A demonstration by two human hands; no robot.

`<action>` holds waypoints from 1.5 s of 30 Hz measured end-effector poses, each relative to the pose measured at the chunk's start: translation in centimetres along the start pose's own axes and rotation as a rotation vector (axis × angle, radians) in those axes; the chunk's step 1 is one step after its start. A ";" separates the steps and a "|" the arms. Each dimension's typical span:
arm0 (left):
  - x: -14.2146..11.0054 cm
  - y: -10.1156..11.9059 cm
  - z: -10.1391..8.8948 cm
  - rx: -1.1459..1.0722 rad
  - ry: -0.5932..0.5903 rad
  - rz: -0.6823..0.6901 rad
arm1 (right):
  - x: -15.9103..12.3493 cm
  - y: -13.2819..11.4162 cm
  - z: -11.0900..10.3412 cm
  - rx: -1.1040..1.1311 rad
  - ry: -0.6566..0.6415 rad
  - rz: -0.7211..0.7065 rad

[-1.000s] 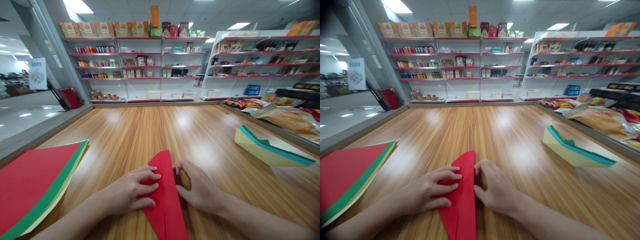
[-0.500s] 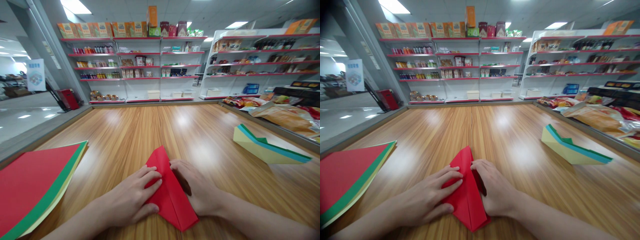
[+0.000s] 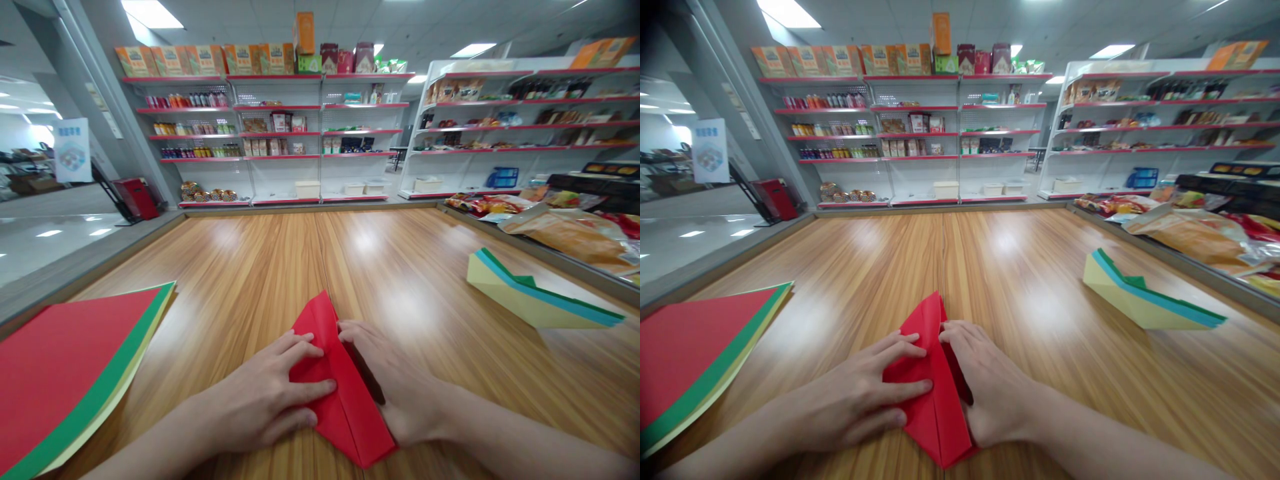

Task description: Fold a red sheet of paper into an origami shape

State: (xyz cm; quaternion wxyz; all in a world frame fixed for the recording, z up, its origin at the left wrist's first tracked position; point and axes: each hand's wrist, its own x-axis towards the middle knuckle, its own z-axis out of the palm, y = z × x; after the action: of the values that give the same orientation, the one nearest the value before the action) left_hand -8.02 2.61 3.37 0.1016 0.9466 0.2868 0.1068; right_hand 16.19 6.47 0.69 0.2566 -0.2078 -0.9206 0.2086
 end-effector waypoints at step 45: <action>-0.4 0.1 1.6 0.358 0.012 -0.213 | 0.5 -0.7 0.3 -0.291 -0.069 0.070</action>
State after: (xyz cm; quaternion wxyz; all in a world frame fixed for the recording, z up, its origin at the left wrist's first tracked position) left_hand -7.87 2.15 1.80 -0.0593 0.9132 0.4003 0.0482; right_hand 15.46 6.02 0.98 0.1843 -0.2677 -0.9416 0.0887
